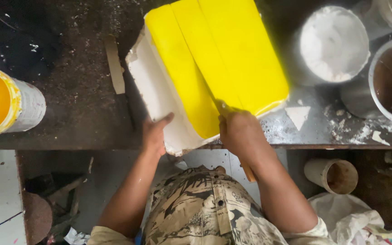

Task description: The person spreads yellow glaze over a cake using a spatula, washes a long knife in a sink, and then slices the cake into squares.

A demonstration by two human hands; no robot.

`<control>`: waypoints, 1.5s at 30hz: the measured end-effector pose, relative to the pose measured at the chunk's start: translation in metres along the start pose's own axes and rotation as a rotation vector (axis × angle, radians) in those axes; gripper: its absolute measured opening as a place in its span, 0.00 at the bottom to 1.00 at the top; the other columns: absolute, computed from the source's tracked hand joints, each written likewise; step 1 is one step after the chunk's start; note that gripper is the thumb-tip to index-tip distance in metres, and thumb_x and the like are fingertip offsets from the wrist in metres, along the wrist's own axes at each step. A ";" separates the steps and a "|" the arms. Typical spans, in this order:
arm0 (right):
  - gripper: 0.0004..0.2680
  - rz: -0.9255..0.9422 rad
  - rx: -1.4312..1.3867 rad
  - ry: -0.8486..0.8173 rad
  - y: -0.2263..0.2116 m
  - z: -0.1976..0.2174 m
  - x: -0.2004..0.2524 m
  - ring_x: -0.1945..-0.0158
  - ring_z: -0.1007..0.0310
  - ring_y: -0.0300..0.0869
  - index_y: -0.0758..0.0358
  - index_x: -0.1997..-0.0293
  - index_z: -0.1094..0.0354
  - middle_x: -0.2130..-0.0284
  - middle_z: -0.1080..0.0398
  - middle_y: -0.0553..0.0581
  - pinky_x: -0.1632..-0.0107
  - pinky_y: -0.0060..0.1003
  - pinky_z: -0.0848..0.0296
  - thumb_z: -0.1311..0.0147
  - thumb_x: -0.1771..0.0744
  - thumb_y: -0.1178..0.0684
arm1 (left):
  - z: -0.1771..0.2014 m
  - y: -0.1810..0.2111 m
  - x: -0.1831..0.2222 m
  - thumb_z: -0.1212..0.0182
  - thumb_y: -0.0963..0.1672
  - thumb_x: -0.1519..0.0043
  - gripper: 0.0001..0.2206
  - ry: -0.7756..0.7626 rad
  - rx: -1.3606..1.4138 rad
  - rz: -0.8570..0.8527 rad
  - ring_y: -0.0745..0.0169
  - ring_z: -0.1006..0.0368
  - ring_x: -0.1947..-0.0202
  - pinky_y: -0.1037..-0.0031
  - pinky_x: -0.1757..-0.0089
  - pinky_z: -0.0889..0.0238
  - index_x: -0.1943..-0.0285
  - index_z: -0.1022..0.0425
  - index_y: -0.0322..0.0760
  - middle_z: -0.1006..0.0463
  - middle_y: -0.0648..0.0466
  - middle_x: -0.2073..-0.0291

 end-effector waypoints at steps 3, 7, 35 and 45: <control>0.10 -0.042 0.010 -0.037 0.002 0.007 0.024 0.67 0.26 0.66 0.69 0.52 0.27 0.72 0.26 0.73 0.59 0.58 0.27 0.49 0.34 0.56 | -0.002 0.003 0.001 0.33 0.38 0.45 0.23 -0.003 -0.018 -0.038 0.52 0.21 0.57 0.63 0.55 0.25 0.39 0.29 0.26 0.19 0.44 0.52; 0.13 -0.042 -0.013 -0.057 0.008 0.014 0.058 0.67 0.24 0.64 0.67 0.45 0.29 0.70 0.25 0.72 0.59 0.57 0.27 0.50 0.34 0.58 | -0.003 0.004 0.002 0.34 0.38 0.44 0.22 0.001 -0.037 -0.033 0.51 0.20 0.57 0.63 0.55 0.25 0.39 0.29 0.26 0.19 0.43 0.52; 0.14 0.031 -0.059 -0.067 0.112 -0.085 0.172 0.71 0.26 0.59 0.66 0.42 0.35 0.68 0.26 0.64 0.67 0.51 0.26 0.45 0.33 0.54 | -0.007 -0.004 0.010 0.35 0.36 0.44 0.24 0.004 0.041 -0.074 0.46 0.22 0.50 0.57 0.49 0.27 0.37 0.32 0.24 0.22 0.42 0.47; 0.14 0.164 0.176 0.113 0.218 -0.099 0.408 0.74 0.25 0.49 0.69 0.49 0.32 0.67 0.27 0.62 0.74 0.45 0.29 0.44 0.40 0.63 | 0.004 0.011 -0.007 0.34 0.36 0.45 0.26 -0.046 0.008 -0.045 0.47 0.22 0.48 0.59 0.48 0.28 0.35 0.33 0.26 0.22 0.42 0.46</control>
Point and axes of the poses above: each hand's wrist, its own x-axis away from the middle knuckle, its own z-axis out of the back of the hand, y = z × x, the point moved 4 cm from there along -x, towards the middle knuckle
